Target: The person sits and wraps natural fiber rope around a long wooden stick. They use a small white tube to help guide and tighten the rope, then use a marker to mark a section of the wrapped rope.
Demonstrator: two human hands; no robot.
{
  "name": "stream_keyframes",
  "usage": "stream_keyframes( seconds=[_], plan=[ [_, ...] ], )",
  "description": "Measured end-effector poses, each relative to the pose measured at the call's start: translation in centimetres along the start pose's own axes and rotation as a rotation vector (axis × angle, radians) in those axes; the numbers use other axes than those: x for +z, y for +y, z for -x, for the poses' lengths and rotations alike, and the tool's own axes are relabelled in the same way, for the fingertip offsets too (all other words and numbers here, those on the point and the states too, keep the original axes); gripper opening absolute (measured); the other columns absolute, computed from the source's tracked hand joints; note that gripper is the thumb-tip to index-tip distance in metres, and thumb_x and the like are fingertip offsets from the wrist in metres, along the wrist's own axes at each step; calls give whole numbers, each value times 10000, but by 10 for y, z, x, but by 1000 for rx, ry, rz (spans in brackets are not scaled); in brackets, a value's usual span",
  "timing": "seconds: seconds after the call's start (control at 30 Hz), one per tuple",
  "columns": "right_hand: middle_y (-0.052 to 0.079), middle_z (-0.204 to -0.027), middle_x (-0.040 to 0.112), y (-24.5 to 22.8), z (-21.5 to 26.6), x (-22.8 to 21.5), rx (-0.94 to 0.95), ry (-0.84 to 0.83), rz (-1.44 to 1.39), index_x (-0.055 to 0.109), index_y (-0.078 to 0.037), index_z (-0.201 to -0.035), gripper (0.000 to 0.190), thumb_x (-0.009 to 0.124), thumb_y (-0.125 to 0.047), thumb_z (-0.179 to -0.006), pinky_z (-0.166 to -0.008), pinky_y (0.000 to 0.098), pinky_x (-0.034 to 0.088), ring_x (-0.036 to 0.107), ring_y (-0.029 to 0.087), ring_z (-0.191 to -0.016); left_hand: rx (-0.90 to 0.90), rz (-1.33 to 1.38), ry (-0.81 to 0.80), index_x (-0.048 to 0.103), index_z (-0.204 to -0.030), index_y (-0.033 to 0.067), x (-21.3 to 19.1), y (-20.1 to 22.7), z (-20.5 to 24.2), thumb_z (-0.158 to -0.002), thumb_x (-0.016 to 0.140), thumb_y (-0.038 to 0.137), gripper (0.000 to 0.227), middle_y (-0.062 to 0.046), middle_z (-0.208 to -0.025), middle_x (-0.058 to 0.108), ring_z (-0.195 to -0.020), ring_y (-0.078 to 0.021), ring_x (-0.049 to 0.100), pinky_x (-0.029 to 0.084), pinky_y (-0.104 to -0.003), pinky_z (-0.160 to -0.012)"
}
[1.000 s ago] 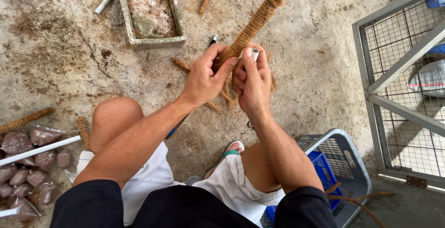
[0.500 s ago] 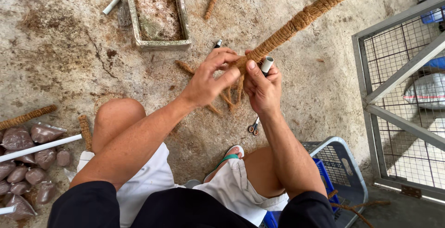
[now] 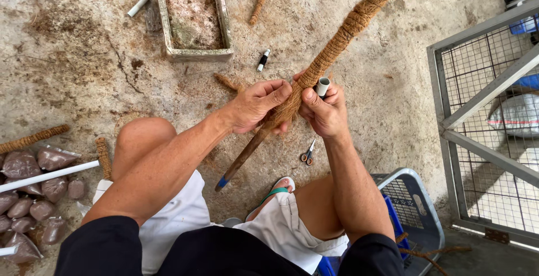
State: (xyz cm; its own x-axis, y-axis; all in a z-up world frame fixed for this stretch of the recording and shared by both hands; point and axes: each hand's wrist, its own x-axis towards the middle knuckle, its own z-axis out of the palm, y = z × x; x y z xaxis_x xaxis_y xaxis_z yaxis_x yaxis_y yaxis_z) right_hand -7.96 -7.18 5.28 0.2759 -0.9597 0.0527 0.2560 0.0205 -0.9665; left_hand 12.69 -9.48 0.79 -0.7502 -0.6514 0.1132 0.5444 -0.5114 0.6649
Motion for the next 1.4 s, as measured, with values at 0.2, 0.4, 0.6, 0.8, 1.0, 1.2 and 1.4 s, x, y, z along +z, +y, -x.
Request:
stream_keyframes(
  seconds=[0.2, 0.4, 0.6, 0.8, 1.0, 1.2, 1.4],
  plan=[
    [33, -734, 628, -5, 2, 1, -12, 58, 151, 630, 43, -1291, 426, 738, -250, -1000, -490, 238, 358, 504, 89, -539, 14, -48, -23, 526, -1286, 127, 12, 10, -1, -1023, 501, 508, 463, -87, -952, 691, -658, -130, 617, 499, -270, -535],
    [26, -748, 602, -7, 8, 5, -63, 29, 132, 637, 64, -1283, 431, 748, -246, -1004, -519, 296, 515, 542, 100, -561, 1, 47, -92, 536, -1191, 159, 21, 17, 2, -1041, 394, 569, 459, -110, -866, 709, -615, -109, 574, 474, -243, -542],
    [34, -771, 611, -11, 9, 7, -49, 44, 154, 616, 75, -1315, 450, 733, -238, -1013, -512, 273, 453, 500, 78, -568, 49, 5, -74, 533, -1092, 128, 18, 7, -1, -1063, 617, 385, 272, -70, -874, 659, -661, -99, 550, 439, -239, -569],
    [-55, -676, 423, -12, 10, 19, -35, 63, -118, 512, -5, -1485, 515, 618, -315, -1089, -514, 238, 293, 398, 42, -534, 96, 31, -15, 533, -1057, 123, 17, 2, -2, -1052, 652, 334, 242, -47, -840, 646, -628, -80, 530, 413, -214, -529],
    [17, -697, 478, -2, 4, 38, 8, 332, -173, 513, -85, -1080, 301, 482, -380, -1132, -453, 253, 311, 464, 121, -509, 150, -24, 81, 554, -1093, 95, 17, 3, -4, -1055, 647, 299, 227, -34, -817, 626, -617, -71, 528, 401, -202, -516],
    [33, -864, 546, 9, -4, 40, -116, 299, -117, 522, -85, -1069, 355, 456, -429, -1125, -603, 286, 432, 551, 135, -698, 330, -353, 243, 543, -1115, 84, 14, -4, -10, -1057, 646, 258, 210, -21, -817, 677, -645, -65, 596, 449, -199, -512],
    [-12, -908, 561, 22, -8, 44, -123, 371, -62, 539, -92, -1168, 217, 629, -261, -1065, -646, 247, 430, 514, 70, -763, 547, -932, 535, 511, -1074, 68, 21, -14, -13, -1053, 663, 229, 223, -59, -856, 730, -716, -129, 746, 587, -262, -554]
  ],
)
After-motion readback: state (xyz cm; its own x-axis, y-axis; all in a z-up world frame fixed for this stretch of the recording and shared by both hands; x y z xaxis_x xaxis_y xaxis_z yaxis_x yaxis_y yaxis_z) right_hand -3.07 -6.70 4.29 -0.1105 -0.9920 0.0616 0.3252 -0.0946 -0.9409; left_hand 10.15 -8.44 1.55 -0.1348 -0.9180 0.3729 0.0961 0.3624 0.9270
